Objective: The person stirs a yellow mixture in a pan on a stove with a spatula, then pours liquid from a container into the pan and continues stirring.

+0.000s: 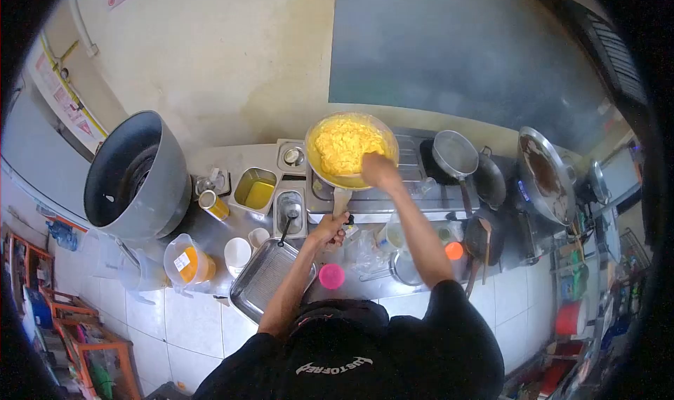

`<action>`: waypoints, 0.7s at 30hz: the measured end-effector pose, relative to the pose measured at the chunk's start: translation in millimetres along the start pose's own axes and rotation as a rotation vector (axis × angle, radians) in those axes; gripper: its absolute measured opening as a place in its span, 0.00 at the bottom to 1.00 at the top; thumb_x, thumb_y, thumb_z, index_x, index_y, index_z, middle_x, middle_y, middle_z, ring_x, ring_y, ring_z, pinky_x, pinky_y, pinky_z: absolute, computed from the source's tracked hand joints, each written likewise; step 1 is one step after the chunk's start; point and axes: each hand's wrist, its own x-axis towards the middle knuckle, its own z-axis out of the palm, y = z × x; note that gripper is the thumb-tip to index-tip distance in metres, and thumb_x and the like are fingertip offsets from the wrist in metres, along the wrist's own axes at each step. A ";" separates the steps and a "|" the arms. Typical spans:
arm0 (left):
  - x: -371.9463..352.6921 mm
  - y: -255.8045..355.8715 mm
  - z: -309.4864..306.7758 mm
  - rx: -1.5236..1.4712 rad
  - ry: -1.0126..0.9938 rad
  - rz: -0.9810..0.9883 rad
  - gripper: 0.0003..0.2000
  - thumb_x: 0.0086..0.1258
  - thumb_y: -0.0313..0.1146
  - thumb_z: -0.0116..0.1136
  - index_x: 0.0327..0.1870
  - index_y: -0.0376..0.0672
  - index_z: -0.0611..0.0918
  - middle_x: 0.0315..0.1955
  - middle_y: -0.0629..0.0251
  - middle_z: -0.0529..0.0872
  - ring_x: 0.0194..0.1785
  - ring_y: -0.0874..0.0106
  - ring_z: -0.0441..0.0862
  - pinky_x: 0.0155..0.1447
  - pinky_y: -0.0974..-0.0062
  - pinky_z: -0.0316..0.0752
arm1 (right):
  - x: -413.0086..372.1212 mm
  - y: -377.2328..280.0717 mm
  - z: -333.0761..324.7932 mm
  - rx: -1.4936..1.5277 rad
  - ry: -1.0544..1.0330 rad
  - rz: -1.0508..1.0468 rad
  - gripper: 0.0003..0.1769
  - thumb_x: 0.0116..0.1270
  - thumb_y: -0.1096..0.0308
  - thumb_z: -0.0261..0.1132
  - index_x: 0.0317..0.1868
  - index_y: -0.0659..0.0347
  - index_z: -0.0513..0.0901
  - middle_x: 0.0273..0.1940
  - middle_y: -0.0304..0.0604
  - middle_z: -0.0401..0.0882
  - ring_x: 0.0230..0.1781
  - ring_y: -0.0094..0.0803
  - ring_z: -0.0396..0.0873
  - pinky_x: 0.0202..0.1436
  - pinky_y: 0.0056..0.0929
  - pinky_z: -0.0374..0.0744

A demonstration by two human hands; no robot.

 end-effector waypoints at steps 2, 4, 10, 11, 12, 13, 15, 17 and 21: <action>3.8 1.1 1.7 -0.004 0.017 0.017 0.20 0.65 0.51 0.55 0.35 0.40 0.70 0.14 0.73 0.64 0.13 0.80 0.60 0.17 0.77 0.61 | 30.8 -20.5 42.4 0.081 0.136 -0.010 0.11 0.54 0.73 0.57 0.36 0.69 0.80 0.38 0.61 0.79 0.39 0.51 0.80 0.40 0.45 0.78; 0.7 -3.5 3.4 -0.013 0.038 0.046 0.20 0.65 0.52 0.55 0.36 0.41 0.72 0.14 0.75 0.63 0.13 0.82 0.58 0.16 0.80 0.57 | 51.4 -20.4 67.6 0.118 0.201 -0.025 0.11 0.54 0.73 0.57 0.36 0.69 0.80 0.37 0.61 0.79 0.39 0.51 0.80 0.40 0.45 0.78; 2.5 -4.4 2.4 -0.022 0.024 0.031 0.19 0.66 0.50 0.54 0.37 0.40 0.71 0.14 0.75 0.62 0.13 0.82 0.58 0.17 0.80 0.60 | 33.4 21.5 -15.4 0.116 0.027 -0.038 0.13 0.54 0.71 0.57 0.37 0.71 0.81 0.37 0.62 0.80 0.37 0.49 0.81 0.40 0.42 0.79; 2.3 -3.6 3.2 -0.006 0.022 0.023 0.19 0.66 0.49 0.54 0.37 0.40 0.71 0.14 0.75 0.62 0.13 0.82 0.58 0.17 0.79 0.60 | 17.2 22.5 -33.4 0.112 -0.182 -0.090 0.12 0.54 0.71 0.57 0.35 0.69 0.81 0.35 0.61 0.80 0.37 0.50 0.81 0.38 0.42 0.79; 1.7 -2.9 3.5 0.006 0.014 0.036 0.18 0.66 0.48 0.55 0.36 0.40 0.71 0.13 0.75 0.62 0.13 0.82 0.58 0.17 0.79 0.60 | 7.4 23.3 -40.1 0.107 -0.389 -0.140 0.10 0.54 0.70 0.58 0.33 0.67 0.82 0.34 0.61 0.80 0.36 0.52 0.81 0.37 0.43 0.78; 0.1 -0.9 6.0 0.002 0.023 0.047 0.18 0.66 0.48 0.55 0.36 0.40 0.71 0.13 0.75 0.62 0.13 0.82 0.58 0.17 0.79 0.60 | 10.6 22.9 -26.0 0.058 -0.302 -0.270 0.10 0.54 0.70 0.58 0.31 0.68 0.82 0.32 0.60 0.80 0.34 0.51 0.81 0.37 0.41 0.78; -2.7 2.2 12.1 0.005 0.060 -0.020 0.18 0.65 0.48 0.57 0.35 0.40 0.72 0.13 0.75 0.62 0.13 0.82 0.58 0.17 0.79 0.60 | 29.5 8.5 21.1 0.082 -0.075 -0.319 0.10 0.52 0.70 0.59 0.27 0.70 0.81 0.30 0.60 0.80 0.32 0.50 0.81 0.36 0.39 0.79; -2.8 4.2 16.6 0.003 0.064 -0.019 0.19 0.64 0.49 0.57 0.35 0.40 0.72 0.13 0.75 0.62 0.13 0.82 0.59 0.18 0.78 0.61 | 58.5 -16.6 57.5 0.265 0.115 -0.154 0.11 0.51 0.72 0.59 0.30 0.73 0.81 0.30 0.63 0.79 0.34 0.50 0.81 0.38 0.39 0.79; -3.1 2.4 21.0 0.028 0.107 -0.009 0.21 0.64 0.51 0.56 0.37 0.39 0.72 0.13 0.74 0.62 0.12 0.80 0.59 0.18 0.79 0.61 | 112.5 -0.9 55.0 0.332 -0.142 -0.076 0.11 0.52 0.75 0.57 0.34 0.74 0.80 0.34 0.67 0.78 0.36 0.49 0.82 0.37 0.39 0.80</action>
